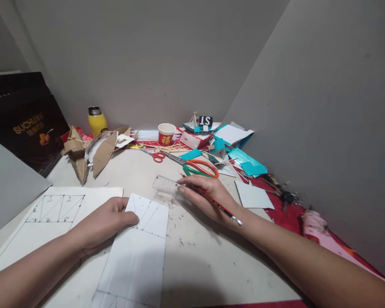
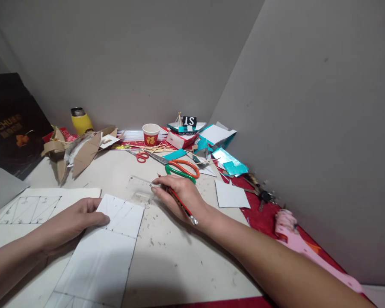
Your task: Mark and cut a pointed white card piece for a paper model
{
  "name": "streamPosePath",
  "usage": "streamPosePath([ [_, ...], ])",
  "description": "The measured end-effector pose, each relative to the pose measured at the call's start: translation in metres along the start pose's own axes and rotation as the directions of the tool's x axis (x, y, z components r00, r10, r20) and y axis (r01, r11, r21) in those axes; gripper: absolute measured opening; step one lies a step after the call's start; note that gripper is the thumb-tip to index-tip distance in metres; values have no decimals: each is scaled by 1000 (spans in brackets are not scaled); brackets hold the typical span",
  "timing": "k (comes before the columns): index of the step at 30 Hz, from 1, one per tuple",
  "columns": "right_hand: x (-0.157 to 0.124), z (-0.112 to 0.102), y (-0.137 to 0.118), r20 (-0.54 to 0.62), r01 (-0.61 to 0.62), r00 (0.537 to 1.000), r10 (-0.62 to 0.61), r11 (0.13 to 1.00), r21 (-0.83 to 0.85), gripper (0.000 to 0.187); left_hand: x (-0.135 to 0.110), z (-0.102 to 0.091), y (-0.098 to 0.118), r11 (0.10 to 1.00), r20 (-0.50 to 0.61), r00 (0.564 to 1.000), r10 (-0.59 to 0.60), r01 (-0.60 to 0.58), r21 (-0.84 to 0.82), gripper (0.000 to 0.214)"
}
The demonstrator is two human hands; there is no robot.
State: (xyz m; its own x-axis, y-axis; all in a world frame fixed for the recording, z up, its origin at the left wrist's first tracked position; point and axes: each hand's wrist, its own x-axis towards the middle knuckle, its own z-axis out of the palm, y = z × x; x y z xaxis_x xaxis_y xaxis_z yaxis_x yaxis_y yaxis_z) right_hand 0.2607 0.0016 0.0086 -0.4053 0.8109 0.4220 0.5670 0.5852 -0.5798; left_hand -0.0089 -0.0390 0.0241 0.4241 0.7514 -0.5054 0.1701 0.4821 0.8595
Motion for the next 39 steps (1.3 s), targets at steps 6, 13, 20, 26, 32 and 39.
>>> streamPosePath([
  [6,-3,1,2,118,6,993,-3,1000,-29,20,-8,-5,13,558,-292,915,279,93,824,27],
  [13,1,-15,-7,283,-10,959,10,1000,1,21,-10,-8,21,625,-289,882,373,-9,781,27],
  [20,1,-28,-12,452,-94,892,22,986,139,16,-6,4,47,615,-207,918,337,-48,787,43],
  [26,3,-27,-11,484,-151,873,57,976,158,16,39,9,54,657,46,966,254,-207,725,31],
  [32,6,-31,-9,508,-152,858,80,983,102,14,63,5,48,826,139,974,180,-227,516,22],
  [39,8,-33,-11,562,-158,825,59,979,130,16,65,4,37,854,134,972,195,-235,465,22],
])
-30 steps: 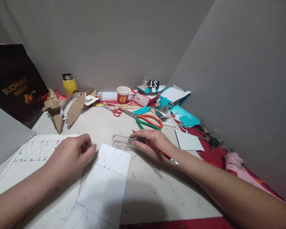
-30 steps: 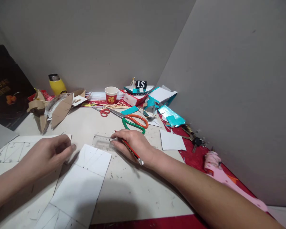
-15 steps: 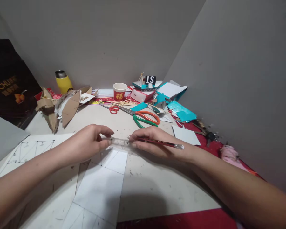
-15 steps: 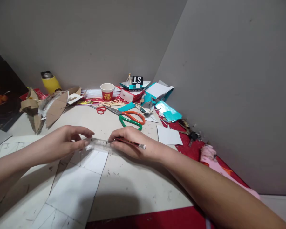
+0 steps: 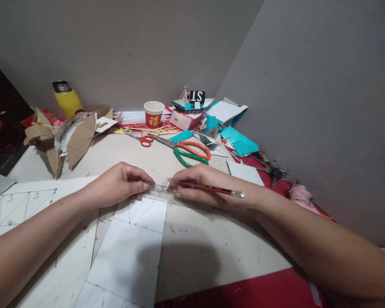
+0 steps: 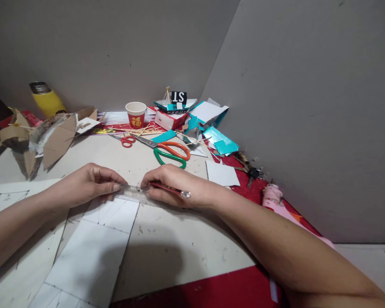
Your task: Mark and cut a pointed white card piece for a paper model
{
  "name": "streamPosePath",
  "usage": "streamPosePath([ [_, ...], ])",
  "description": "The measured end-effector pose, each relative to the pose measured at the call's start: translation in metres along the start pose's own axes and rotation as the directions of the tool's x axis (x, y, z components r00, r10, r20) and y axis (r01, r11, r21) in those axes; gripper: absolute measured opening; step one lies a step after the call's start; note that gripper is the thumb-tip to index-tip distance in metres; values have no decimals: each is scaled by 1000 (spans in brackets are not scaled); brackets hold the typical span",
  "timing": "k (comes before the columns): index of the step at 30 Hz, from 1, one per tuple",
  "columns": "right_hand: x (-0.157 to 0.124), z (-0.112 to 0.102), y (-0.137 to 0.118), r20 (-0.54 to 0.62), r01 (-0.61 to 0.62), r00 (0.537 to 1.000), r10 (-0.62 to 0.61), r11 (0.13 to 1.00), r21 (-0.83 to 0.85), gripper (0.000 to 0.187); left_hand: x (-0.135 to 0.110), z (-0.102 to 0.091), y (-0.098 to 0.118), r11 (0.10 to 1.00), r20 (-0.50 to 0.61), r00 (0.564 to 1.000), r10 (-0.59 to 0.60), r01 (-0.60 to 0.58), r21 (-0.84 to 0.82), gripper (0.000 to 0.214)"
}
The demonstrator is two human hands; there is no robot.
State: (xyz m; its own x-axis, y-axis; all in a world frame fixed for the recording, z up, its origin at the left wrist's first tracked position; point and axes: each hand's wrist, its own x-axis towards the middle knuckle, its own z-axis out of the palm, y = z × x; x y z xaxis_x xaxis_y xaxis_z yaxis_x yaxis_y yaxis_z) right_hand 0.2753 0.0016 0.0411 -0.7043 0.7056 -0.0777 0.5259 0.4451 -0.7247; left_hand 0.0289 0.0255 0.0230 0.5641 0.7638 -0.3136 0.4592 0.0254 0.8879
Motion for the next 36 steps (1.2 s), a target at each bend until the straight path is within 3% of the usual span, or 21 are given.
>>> streamPosePath([
  [8,-2,-3,0,22,-15,1000,16,998,-55,16,-3,2,-2,997,-49,998,35,-32,65,25],
  [14,-2,-3,6,42,16,999,-13,998,-56,20,-8,-5,-2,986,24,1000,-6,1,170,24],
  [19,-2,-1,5,34,32,999,-30,998,-54,20,-13,-6,1,970,13,1000,3,-6,245,24],
  [31,-1,3,7,33,55,998,-53,998,-35,20,-11,-2,1,998,43,999,25,-28,62,27],
  [36,-1,1,5,45,40,998,-37,998,-53,20,-8,-1,-2,996,54,999,-3,-1,86,31],
])
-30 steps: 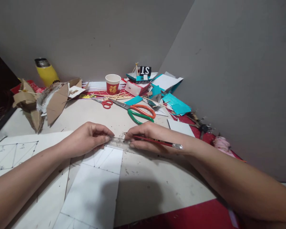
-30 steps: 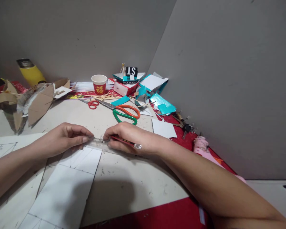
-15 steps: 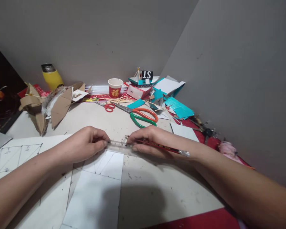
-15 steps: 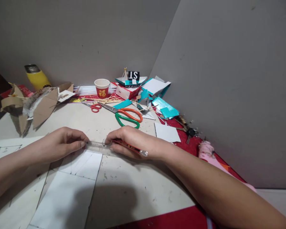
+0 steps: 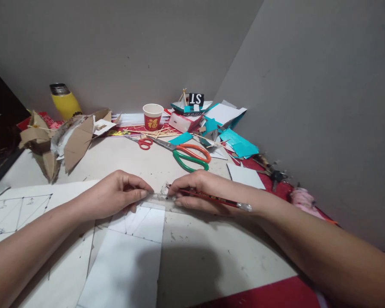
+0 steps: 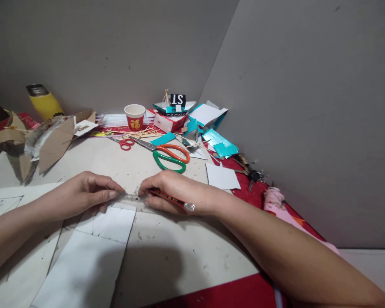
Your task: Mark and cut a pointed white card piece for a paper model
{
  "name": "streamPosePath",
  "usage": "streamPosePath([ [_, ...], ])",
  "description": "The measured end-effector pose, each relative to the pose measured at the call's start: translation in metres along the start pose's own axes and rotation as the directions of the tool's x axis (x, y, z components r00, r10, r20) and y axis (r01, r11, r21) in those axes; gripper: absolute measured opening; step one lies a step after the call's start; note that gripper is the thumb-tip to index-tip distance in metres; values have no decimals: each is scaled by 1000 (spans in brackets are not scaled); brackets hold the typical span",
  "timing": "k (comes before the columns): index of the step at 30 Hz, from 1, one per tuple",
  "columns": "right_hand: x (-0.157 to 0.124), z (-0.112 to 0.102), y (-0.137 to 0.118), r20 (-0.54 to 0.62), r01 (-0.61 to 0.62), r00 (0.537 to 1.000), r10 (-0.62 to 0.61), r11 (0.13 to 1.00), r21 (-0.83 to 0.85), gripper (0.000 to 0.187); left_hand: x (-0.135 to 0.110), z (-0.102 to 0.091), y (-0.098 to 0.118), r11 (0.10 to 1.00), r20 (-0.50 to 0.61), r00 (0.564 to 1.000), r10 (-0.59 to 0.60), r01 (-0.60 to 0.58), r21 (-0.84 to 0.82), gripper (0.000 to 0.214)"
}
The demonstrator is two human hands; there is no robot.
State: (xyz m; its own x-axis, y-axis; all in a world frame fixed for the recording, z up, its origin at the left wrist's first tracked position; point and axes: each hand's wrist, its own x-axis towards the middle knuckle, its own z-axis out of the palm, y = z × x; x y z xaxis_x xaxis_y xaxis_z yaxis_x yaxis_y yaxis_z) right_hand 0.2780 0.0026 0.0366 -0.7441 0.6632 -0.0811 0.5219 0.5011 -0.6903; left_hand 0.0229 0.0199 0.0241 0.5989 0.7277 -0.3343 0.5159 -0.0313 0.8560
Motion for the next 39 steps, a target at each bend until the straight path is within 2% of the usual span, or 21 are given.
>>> streamPosePath([
  [7,0,-2,-2,8,-41,999,41,999,2,18,-1,-4,-1,999,59,997,-42,42,0,36],
  [14,1,2,3,-3,18,1000,-18,1000,-10,18,0,-5,-1,998,87,995,-54,55,-18,34],
  [27,0,2,6,-26,20,999,-21,1000,-21,19,-1,0,-3,1000,34,999,-29,29,5,30],
  [39,1,-2,3,1,-5,1000,5,999,-45,16,0,-2,-5,999,53,998,-45,44,25,30],
])
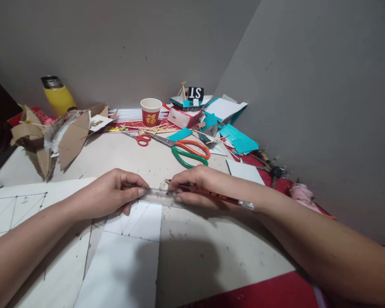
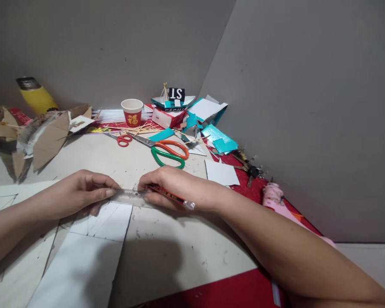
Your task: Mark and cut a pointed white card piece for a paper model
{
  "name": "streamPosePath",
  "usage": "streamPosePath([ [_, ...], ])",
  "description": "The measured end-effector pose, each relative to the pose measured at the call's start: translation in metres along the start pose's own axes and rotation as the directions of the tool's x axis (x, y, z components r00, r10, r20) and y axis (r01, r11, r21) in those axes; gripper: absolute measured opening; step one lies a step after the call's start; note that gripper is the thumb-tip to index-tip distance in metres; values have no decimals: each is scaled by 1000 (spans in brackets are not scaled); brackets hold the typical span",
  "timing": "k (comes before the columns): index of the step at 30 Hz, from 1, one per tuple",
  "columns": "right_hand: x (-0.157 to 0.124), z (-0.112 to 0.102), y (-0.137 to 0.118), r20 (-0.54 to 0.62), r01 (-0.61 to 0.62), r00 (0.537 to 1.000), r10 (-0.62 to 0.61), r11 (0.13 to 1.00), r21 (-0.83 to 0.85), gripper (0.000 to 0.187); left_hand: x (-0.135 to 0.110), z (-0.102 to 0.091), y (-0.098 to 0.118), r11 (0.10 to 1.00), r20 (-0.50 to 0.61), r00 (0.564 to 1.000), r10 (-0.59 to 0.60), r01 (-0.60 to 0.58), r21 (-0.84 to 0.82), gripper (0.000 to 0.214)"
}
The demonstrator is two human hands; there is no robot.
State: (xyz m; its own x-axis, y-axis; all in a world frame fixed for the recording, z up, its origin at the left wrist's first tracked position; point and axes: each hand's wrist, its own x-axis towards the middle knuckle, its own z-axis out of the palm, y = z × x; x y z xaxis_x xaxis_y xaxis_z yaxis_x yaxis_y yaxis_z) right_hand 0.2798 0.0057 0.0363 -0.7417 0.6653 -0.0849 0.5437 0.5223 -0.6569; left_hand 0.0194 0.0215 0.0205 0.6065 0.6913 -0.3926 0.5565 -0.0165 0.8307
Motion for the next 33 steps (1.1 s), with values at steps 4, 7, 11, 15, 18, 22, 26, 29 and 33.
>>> streamPosePath([
  [4,0,0,-1,5,-6,1000,6,1000,0,17,0,0,3,1000,-7,1000,-6,6,2,30],
  [7,0,0,-1,4,-6,1000,6,1000,7,16,1,1,5,1000,-11,1000,8,-8,-20,27],
  [11,1,1,1,1,-1,1000,1,1000,6,16,0,1,3,1000,-15,1000,-10,10,-20,30],
  [15,1,1,0,4,-10,1000,10,1000,7,16,0,0,1,999,-15,1000,-28,27,-19,32],
  [18,0,2,0,2,-11,1000,11,1000,12,15,0,0,3,999,-12,999,-33,33,-21,31],
  [22,-1,2,0,-1,-7,1000,7,1000,2,14,0,1,5,999,-12,1000,-22,22,-32,28],
  [26,0,3,0,0,-27,1000,27,1000,-14,15,0,0,4,1000,-11,1000,-25,24,-19,29],
  [29,0,3,-1,8,-31,999,31,999,-20,13,0,0,3,999,-6,999,-41,41,-10,30],
  [33,0,3,-2,13,-26,1000,26,998,-51,11,0,0,3,999,4,1000,-29,29,-13,31],
])
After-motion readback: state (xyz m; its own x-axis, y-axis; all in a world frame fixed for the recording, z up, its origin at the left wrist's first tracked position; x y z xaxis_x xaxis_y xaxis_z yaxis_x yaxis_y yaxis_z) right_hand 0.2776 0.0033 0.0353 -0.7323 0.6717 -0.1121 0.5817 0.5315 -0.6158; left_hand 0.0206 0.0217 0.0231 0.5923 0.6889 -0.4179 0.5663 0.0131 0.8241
